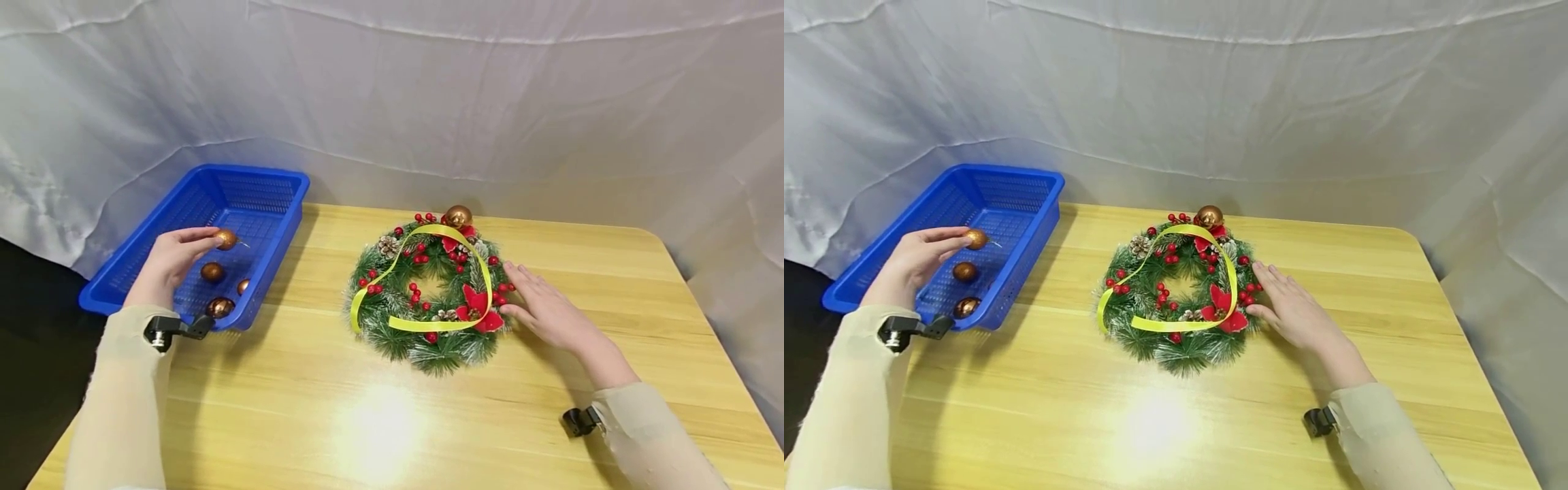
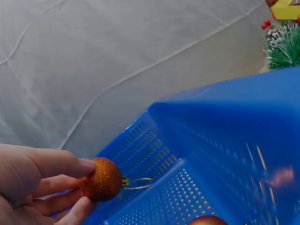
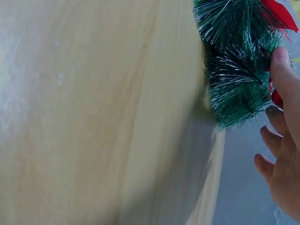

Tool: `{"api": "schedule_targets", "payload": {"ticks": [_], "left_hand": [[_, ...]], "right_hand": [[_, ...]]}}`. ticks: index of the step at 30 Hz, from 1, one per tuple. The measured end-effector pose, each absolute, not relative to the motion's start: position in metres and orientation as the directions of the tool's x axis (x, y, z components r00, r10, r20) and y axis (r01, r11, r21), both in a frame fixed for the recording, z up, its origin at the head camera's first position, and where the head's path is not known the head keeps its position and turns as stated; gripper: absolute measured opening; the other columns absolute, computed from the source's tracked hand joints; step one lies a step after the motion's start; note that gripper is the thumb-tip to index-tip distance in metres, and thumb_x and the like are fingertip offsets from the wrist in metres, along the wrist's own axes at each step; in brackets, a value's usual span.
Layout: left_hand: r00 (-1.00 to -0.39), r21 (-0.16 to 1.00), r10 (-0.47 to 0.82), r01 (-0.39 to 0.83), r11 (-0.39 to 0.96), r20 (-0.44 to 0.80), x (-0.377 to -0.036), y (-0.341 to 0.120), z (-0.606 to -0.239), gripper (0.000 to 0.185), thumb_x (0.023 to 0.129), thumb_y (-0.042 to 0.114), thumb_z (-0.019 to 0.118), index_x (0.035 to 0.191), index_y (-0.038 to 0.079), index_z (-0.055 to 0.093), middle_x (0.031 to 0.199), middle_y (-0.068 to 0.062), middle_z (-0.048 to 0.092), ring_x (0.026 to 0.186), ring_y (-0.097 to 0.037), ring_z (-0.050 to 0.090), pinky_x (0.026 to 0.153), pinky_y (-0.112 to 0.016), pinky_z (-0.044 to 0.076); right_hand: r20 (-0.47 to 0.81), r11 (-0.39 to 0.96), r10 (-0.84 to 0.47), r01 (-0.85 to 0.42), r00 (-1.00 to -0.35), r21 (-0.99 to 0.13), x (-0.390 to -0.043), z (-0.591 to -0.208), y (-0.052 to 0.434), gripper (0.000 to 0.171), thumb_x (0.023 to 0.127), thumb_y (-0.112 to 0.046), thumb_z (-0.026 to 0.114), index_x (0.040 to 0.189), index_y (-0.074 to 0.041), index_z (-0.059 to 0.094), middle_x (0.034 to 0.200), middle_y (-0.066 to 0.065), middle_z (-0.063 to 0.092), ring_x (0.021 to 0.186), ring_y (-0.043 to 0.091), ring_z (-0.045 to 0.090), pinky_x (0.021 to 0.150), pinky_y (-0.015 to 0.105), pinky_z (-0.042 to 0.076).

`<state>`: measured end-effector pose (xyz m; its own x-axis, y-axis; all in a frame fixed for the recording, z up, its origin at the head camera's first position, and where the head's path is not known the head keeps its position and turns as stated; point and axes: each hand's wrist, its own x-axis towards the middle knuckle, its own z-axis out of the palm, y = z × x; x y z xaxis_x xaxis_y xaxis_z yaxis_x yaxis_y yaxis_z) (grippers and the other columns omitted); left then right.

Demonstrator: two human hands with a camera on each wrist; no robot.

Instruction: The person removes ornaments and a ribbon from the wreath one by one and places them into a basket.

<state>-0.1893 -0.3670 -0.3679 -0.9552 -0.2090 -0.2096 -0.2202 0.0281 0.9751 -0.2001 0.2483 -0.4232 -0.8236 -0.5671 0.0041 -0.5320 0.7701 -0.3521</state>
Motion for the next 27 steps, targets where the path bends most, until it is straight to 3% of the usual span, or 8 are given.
{"api": "schedule_targets", "payload": {"ticks": [9,13,16,20,27], "left_hand": [[-0.958,0.976,-0.187,-0.219,-0.001,-0.216,-0.187,-0.369,-0.371,0.014,0.085,0.006,0.072,0.085,0.02,0.072,0.083,0.014,0.067,0.082,0.005,0.06,0.071,-0.009,0.048],[-0.957,0.975,-0.19,-0.217,-0.04,-0.22,-0.187,-0.368,-0.369,0.017,0.084,0.003,0.072,0.083,0.02,0.07,0.083,0.013,0.067,0.08,0.003,0.063,0.089,-0.016,0.045],[-0.958,0.978,-0.195,-0.2,-0.061,-0.208,-0.186,-0.366,-0.367,0.017,0.084,0.002,0.072,0.085,0.018,0.07,0.084,0.013,0.067,0.08,0.002,0.063,0.091,-0.016,0.045],[-0.961,0.982,-0.206,-0.173,-0.079,-0.186,-0.184,-0.363,-0.359,0.016,0.083,0.002,0.072,0.09,0.016,0.071,0.089,0.013,0.066,0.084,0.002,0.062,0.08,-0.011,0.048],[-0.982,0.996,-0.174,-0.061,-0.066,-0.072,-0.192,-0.34,-0.329,0.02,0.084,0.001,0.071,0.099,0.015,0.073,0.096,0.009,0.067,0.095,-0.003,0.061,0.097,-0.018,0.041]], "right_hand": [[-0.001,0.763,-0.577,-0.538,-0.817,-0.358,-0.198,-0.424,0.247,0.076,0.099,-0.044,0.045,0.153,-0.007,0.007,0.157,0.011,0.009,0.141,0.04,0.014,0.115,0.047,0.007],[-0.006,0.765,-0.574,-0.533,-0.819,-0.362,-0.198,-0.424,0.247,0.076,0.099,-0.044,0.045,0.153,-0.007,0.007,0.158,0.01,0.008,0.141,0.04,0.014,0.115,0.048,0.008],[-0.003,0.765,-0.572,-0.531,-0.82,-0.364,-0.197,-0.424,0.247,0.076,0.099,-0.043,0.046,0.153,-0.007,0.008,0.158,0.01,0.009,0.141,0.039,0.014,0.115,0.048,0.009],[-0.002,0.761,-0.575,-0.534,-0.818,-0.368,-0.197,-0.423,0.248,0.076,0.098,-0.044,0.046,0.153,-0.007,0.008,0.158,0.01,0.009,0.141,0.039,0.014,0.115,0.047,0.008],[-0.001,0.761,-0.574,-0.533,-0.819,-0.369,-0.199,-0.423,0.249,0.076,0.098,-0.044,0.047,0.153,-0.008,0.008,0.158,0.011,0.009,0.141,0.039,0.013,0.115,0.047,0.008]]}}
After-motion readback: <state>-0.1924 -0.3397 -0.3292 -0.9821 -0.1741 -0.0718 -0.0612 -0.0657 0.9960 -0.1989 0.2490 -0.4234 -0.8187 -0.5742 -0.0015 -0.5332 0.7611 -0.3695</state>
